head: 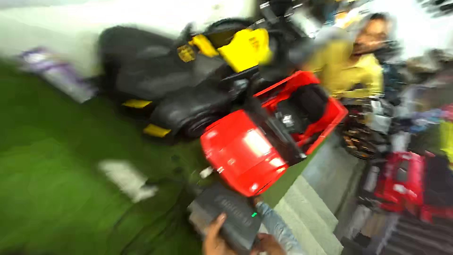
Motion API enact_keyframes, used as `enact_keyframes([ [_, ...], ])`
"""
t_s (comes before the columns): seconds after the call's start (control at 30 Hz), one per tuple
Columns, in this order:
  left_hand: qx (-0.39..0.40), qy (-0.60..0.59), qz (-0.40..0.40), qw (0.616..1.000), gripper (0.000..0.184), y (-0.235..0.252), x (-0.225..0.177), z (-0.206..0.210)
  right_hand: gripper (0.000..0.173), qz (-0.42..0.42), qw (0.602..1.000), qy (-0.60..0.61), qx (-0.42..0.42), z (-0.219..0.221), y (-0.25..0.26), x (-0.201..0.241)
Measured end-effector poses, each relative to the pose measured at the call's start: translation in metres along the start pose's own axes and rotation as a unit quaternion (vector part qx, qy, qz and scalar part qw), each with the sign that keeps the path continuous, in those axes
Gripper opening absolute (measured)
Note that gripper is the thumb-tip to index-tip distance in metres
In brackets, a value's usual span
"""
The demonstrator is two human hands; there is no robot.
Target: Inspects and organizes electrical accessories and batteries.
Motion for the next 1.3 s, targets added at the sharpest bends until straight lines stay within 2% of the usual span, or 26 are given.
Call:
enact_keyframes([
  [0.03, -0.061, -0.023, -0.001, 0.998, 0.031, 0.006, 0.003, -0.007, 0.025, 0.014, 0.998, 0.029, 0.046, 0.004, -0.003, -0.011],
  [0.1, -0.151, -0.027, -0.022, 0.988, 0.062, 0.016, 0.013, -0.042, 0.016, 0.088, 0.982, 0.108, 0.130, 0.010, -0.013, -0.026],
  [0.13, -0.179, -0.024, -0.034, 0.983, 0.066, 0.018, 0.019, -0.063, 0.015, 0.127, 0.968, 0.147, 0.160, 0.013, -0.018, -0.028],
  [0.23, -0.225, -0.023, -0.056, 0.972, 0.055, 0.020, 0.039, -0.124, 0.023, 0.186, 0.940, 0.185, 0.218, 0.019, -0.032, -0.038],
  [0.37, -0.254, -0.063, -0.062, 0.963, 0.036, 0.033, 0.066, -0.198, 0.032, 0.264, 0.921, 0.205, 0.201, 0.039, -0.038, -0.075],
  [0.43, -0.270, -0.050, -0.067, 0.959, 0.037, 0.049, 0.088, -0.237, 0.047, 0.312, 0.901, 0.194, 0.232, 0.049, -0.038, -0.100],
  [0.5, -0.310, -0.003, -0.061, 0.949, 0.040, 0.065, 0.101, -0.277, 0.054, 0.353, 0.871, 0.186, 0.284, 0.065, -0.037, -0.128],
  [0.57, -0.345, 0.046, -0.070, 0.935, 0.044, 0.074, 0.107, -0.310, 0.048, 0.384, 0.845, 0.167, 0.332, 0.082, -0.041, -0.158],
  [0.7, -0.352, 0.125, -0.101, 0.922, 0.052, 0.084, 0.112, -0.355, 0.017, 0.462, 0.808, 0.128, 0.344, 0.104, -0.039, -0.192],
  [0.8, -0.335, 0.204, -0.095, 0.915, 0.051, 0.081, 0.109, -0.367, 0.016, 0.524, 0.780, 0.219, 0.261, 0.120, -0.036, -0.206],
  [0.87, -0.358, 0.244, -0.100, 0.896, 0.052, 0.074, 0.108, -0.371, 0.023, 0.571, 0.730, 0.329, 0.181, 0.132, -0.033, -0.211],
  [0.93, -0.373, 0.256, -0.129, 0.882, 0.056, 0.056, 0.117, -0.375, 0.026, 0.601, 0.703, 0.359, 0.125, 0.138, -0.032, -0.212],
  [1.03, -0.341, 0.202, -0.169, 0.902, 0.052, 0.018, 0.130, -0.358, 0.028, 0.608, 0.699, 0.355, 0.125, 0.138, -0.030, -0.217],
  [1.1, -0.290, 0.166, -0.194, 0.922, 0.056, -0.010, 0.133, -0.340, 0.029, 0.610, 0.693, 0.358, 0.141, 0.139, -0.029, -0.221],
  [1.17, -0.217, 0.174, -0.203, 0.939, 0.073, -0.040, 0.137, -0.323, 0.030, 0.614, 0.685, 0.363, 0.148, 0.140, -0.031, -0.221],
  [1.2, -0.182, 0.188, -0.194, 0.945, 0.087, -0.053, 0.137, -0.316, 0.031, 0.615, 0.684, 0.364, 0.147, 0.141, -0.031, -0.221],
  [1.23, -0.151, 0.205, -0.175, 0.951, 0.092, -0.063, 0.135, -0.309, 0.030, 0.614, 0.686, 0.361, 0.147, 0.144, -0.030, -0.221],
  [1.3, -0.127, 0.229, -0.124, 0.957, 0.075, -0.080, 0.129, -0.297, 0.024, 0.617, 0.689, 0.346, 0.158, 0.151, -0.031, -0.219],
])
Point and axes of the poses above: each hand's wrist, its own y-axis towards the middle knuckle, its own z-axis out of the palm, x = y × z, the point moved 5 cm from there along y, towards the middle knuckle, and after that the axes turned 9 degrees about -z, right-handed, at the moved point
